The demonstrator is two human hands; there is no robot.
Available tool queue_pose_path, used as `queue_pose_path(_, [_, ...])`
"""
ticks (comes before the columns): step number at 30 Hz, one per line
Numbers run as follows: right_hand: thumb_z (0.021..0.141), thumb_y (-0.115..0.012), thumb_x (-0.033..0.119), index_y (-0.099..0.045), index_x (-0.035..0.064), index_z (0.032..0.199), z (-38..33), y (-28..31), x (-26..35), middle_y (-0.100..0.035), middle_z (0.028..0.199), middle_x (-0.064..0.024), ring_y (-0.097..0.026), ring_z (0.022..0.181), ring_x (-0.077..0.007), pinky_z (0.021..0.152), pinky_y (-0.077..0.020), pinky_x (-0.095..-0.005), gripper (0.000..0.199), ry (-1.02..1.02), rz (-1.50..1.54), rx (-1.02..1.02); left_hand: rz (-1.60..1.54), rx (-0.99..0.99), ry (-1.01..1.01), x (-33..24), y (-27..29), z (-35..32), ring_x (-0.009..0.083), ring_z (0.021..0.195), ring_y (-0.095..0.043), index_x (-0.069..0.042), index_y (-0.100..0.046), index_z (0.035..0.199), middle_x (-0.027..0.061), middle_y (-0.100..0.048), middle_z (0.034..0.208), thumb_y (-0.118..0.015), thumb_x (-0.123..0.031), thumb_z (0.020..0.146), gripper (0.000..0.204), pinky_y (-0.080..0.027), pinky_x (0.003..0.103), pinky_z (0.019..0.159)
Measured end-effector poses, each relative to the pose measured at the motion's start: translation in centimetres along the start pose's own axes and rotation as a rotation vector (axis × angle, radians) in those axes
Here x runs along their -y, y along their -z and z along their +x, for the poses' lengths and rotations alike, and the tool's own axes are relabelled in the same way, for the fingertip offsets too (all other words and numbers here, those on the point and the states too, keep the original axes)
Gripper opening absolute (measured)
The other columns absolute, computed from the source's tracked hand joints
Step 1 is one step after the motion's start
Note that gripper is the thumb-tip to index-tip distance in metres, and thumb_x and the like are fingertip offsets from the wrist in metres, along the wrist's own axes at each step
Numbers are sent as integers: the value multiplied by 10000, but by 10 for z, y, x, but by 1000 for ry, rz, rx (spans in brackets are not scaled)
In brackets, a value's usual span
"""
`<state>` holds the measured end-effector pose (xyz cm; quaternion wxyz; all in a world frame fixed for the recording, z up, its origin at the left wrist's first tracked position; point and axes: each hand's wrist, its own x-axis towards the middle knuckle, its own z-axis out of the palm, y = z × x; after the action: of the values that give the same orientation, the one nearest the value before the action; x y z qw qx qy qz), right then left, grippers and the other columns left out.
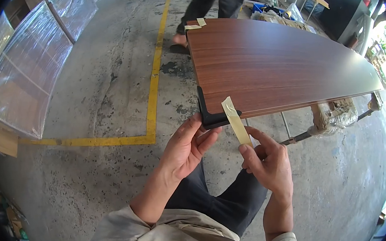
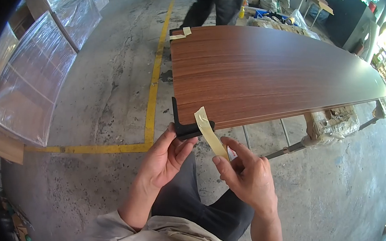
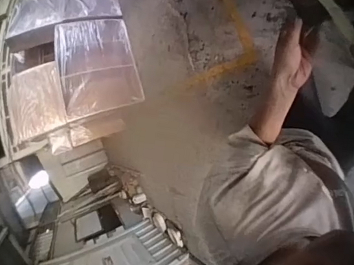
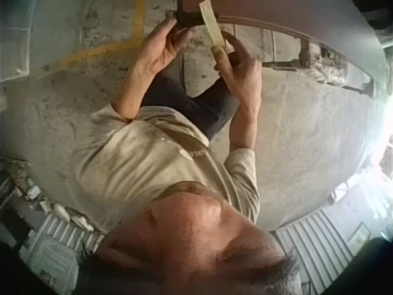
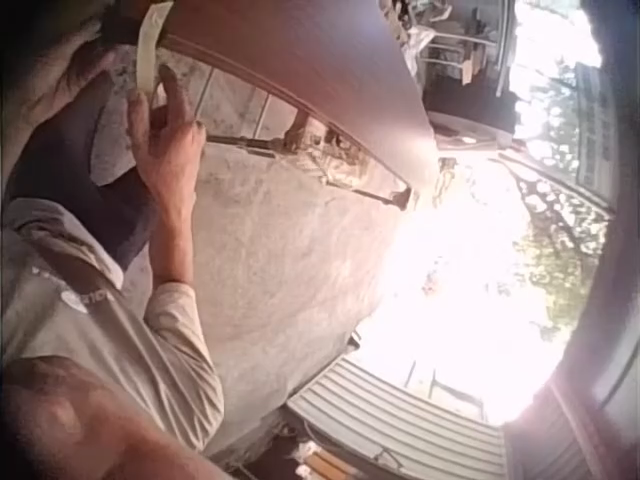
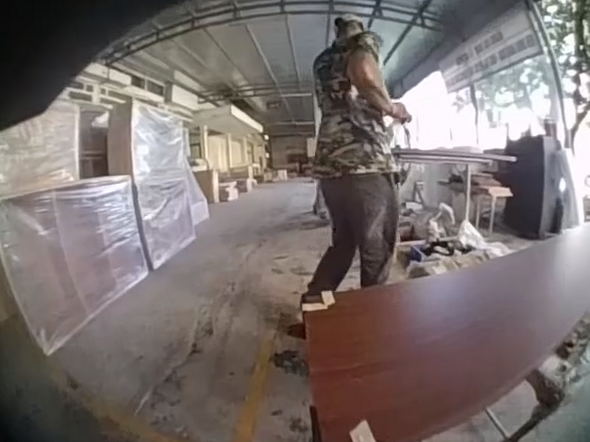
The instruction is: Applying protective tape to corners and cleaning the surface of a wooden furniture panel.
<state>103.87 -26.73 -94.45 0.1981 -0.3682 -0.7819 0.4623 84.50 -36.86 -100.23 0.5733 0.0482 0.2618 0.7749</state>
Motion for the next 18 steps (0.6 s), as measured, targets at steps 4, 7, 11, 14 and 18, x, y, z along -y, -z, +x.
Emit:
queue_pose_path(4, [948, -728, 250, -650, 2, 1309, 0, 2, -4, -691, 606, -80, -705, 579, -125, 603, -523, -260, 445, -10, 69, 33, -26, 3, 28, 1, -5, 8, 233, 1008, -746, 6, -637, 1220, 165, -736, 1098, -608, -305, 1047, 357, -660, 267, 852])
queue_pose_path(7, [952, -724, 253, -645, 9, 1319, 0, -1, -3, -696, 611, -79, -708, 583, -122, 602, -525, -258, 448, -33, 81, 27, 17, 16, -5, -3, -8, 6, 242, 996, -748, 15, -641, 1207, 166, -736, 1090, -602, -338, 1044, 391, -665, 265, 834])
queue_pose_path(11, [952, -726, 258, -644, 13, 1322, -2, -5, -6, -699, 614, -77, -712, 587, -120, 598, -526, -257, 451, -20, 100, 30, 82, 3, 35, -21, -16, 1, 250, 1046, -729, 44, -631, 1195, 156, -711, 1122, -597, -298, 1056, 371, -656, 256, 862])
queue_pose_path(14, [951, -728, 259, -647, 14, 1317, -1, -4, -7, -699, 614, -78, -715, 589, -119, 595, -527, -257, 448, -17, 71, 22, 129, 47, 88, -38, -22, -2, 274, 1080, -721, 69, -614, 1237, 182, -699, 1162, -560, -191, 1067, 315, -649, 288, 901])
queue_pose_path(18, [943, -737, 262, -656, 16, 1306, -2, -5, -8, -697, 613, -80, -715, 585, -128, 595, -529, -261, 446, -6, 79, 0, 242, 51, 39, -40, -22, -6, 276, 1118, -706, 86, -515, 1366, 197, -672, 1239, -575, -45, 1024, 371, -616, 297, 979])
